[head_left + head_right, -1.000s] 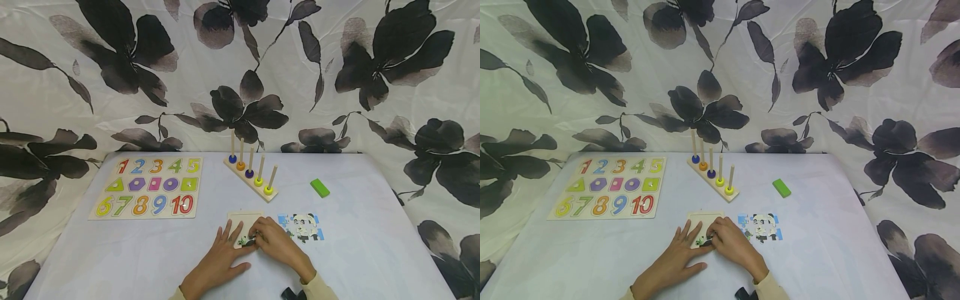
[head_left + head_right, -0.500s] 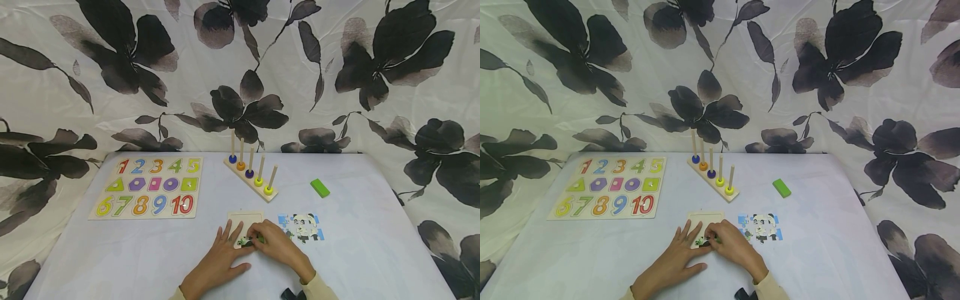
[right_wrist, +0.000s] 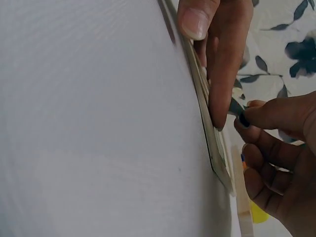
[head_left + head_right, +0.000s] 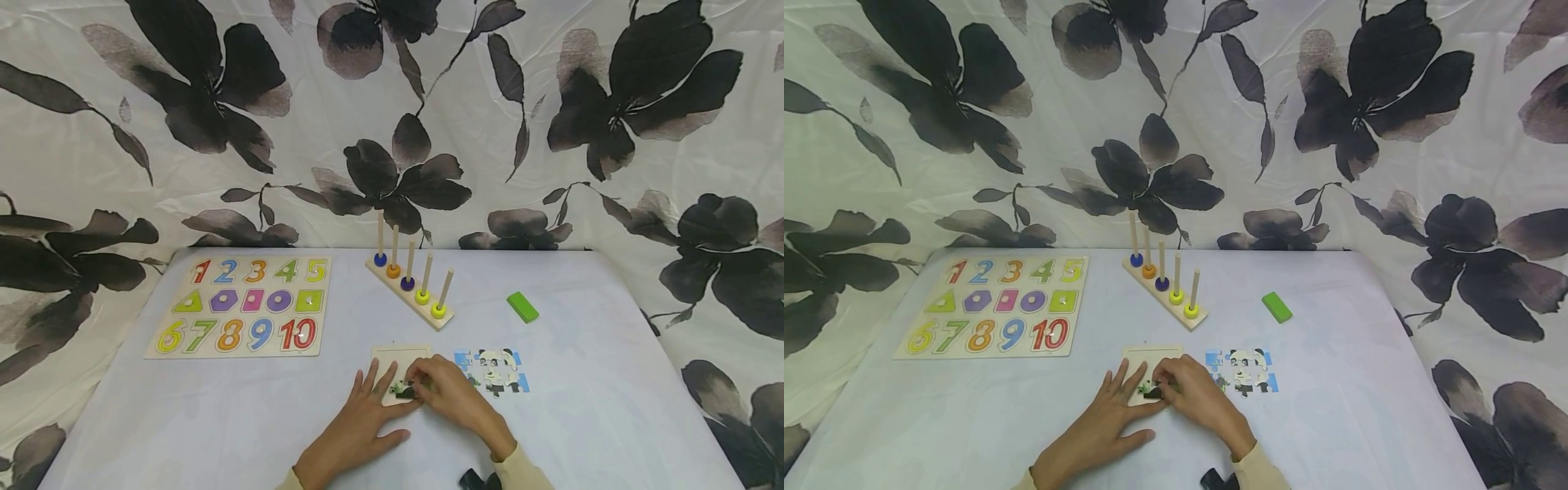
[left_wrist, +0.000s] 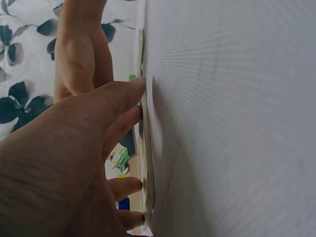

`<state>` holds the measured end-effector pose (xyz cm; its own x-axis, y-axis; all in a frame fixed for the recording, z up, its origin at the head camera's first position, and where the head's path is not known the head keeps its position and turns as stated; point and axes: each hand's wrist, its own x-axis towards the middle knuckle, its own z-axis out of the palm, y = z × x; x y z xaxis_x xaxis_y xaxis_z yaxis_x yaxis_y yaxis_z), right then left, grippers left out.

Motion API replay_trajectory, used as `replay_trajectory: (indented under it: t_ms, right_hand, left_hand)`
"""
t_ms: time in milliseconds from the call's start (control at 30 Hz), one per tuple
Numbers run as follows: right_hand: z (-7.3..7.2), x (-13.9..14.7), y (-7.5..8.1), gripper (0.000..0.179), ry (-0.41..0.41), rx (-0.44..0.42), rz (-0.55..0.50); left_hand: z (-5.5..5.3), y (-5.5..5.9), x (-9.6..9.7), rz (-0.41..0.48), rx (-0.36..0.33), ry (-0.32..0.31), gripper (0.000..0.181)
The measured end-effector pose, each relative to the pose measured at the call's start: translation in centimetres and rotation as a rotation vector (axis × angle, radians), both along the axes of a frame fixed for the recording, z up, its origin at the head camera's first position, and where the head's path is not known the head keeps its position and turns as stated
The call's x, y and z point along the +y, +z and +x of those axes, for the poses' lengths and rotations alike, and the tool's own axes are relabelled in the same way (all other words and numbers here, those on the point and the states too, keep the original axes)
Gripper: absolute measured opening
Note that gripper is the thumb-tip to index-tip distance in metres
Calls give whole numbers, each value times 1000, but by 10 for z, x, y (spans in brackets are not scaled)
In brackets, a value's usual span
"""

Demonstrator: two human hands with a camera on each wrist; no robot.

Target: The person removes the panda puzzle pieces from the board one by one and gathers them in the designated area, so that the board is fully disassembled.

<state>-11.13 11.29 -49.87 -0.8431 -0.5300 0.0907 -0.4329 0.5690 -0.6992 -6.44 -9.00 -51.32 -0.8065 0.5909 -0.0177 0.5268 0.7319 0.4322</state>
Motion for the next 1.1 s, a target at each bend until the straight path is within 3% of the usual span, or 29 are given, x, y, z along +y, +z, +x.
replay_trajectory:
  t_ms: [333,833,1100]
  right_hand:
    - [-2,17,8,11,-23,-32,-27]
    - [0,65,10,7,-79,-106,-89]
    - [6,86,10,8,-164,-147,-38]
  left_hand:
    - [-1,1,0,-18,-13,9,44]
    - [-1,2,0,4,-23,18,44]
    - [-1,2,2,-14,-61,39,43]
